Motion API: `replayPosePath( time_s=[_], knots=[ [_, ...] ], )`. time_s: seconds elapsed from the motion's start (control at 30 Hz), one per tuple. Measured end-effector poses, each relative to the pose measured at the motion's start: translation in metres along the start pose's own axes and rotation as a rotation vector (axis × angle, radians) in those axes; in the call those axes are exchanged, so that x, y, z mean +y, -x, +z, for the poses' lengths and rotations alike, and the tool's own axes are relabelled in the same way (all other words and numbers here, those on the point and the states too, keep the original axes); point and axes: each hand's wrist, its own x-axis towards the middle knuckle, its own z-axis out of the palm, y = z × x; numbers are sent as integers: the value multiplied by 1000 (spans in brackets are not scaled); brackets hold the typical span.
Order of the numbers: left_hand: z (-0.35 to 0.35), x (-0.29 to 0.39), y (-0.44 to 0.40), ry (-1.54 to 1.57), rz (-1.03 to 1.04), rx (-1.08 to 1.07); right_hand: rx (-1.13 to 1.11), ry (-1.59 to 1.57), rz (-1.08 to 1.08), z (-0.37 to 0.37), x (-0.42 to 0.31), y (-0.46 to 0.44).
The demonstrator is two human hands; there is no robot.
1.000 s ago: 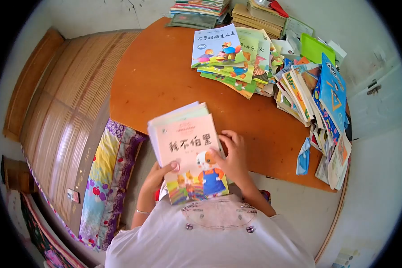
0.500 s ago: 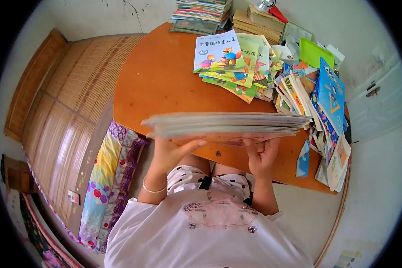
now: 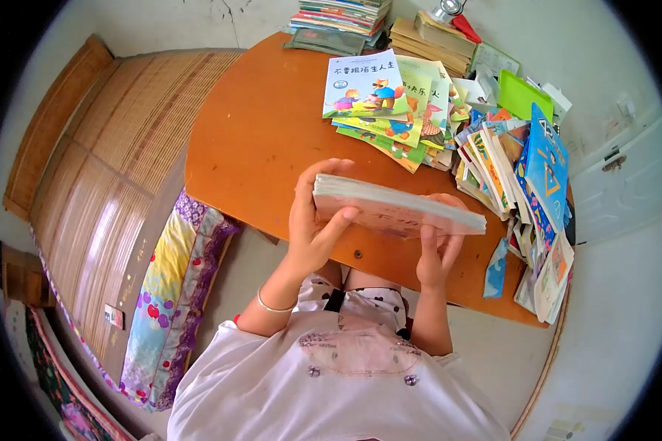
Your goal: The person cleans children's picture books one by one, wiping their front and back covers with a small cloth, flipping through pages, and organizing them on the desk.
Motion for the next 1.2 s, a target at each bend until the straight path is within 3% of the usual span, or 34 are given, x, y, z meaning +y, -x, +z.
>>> replayPosePath(
  time_s=[0.07, 0.13, 0.27, 0.4, 0.53, 0.6, 0.7, 0.77, 0.83, 0.93, 1.0, 1.07, 1.2],
  knots=[
    [-2, -19, 9, 1, 14, 35, -5, 1, 98, -9, 16, 20],
    [-2, -44, 26, -11, -174, 80, 43, 156, 175, -5, 35, 34],
    [4, -35, 27, -166, 10, 139, 37, 212, 231, 2, 48, 59],
    [0, -12, 21, -128, -64, 110, 24, 112, 217, 6, 28, 47],
    [-1, 3, 4, 12, 55, 206, 60, -30, 175, 9, 16, 41],
    [-2, 19, -12, 1, 24, 165, 32, 99, 151, 4, 15, 44],
    [9, 26, -28, -47, 152, 168, -39, 311, 15, 4, 17, 42],
    [6, 25, -26, 1, 85, 98, 80, 85, 103, 10, 18, 45],
    [4, 19, -25, 48, 15, 23, 57, 113, 99, 7, 22, 44],
    [-4, -5, -18, 78, 172, 54, -12, 116, 155, 0, 30, 47],
    [-22, -33, 11, -43, -86, -4, -66, 94, 204, -8, 36, 48],
    [-36, -42, 33, -187, -165, -80, -207, 540, 148, -19, 42, 54],
    [-63, -60, 59, -556, -232, -229, -377, 695, 219, -36, 50, 65]
  ],
)
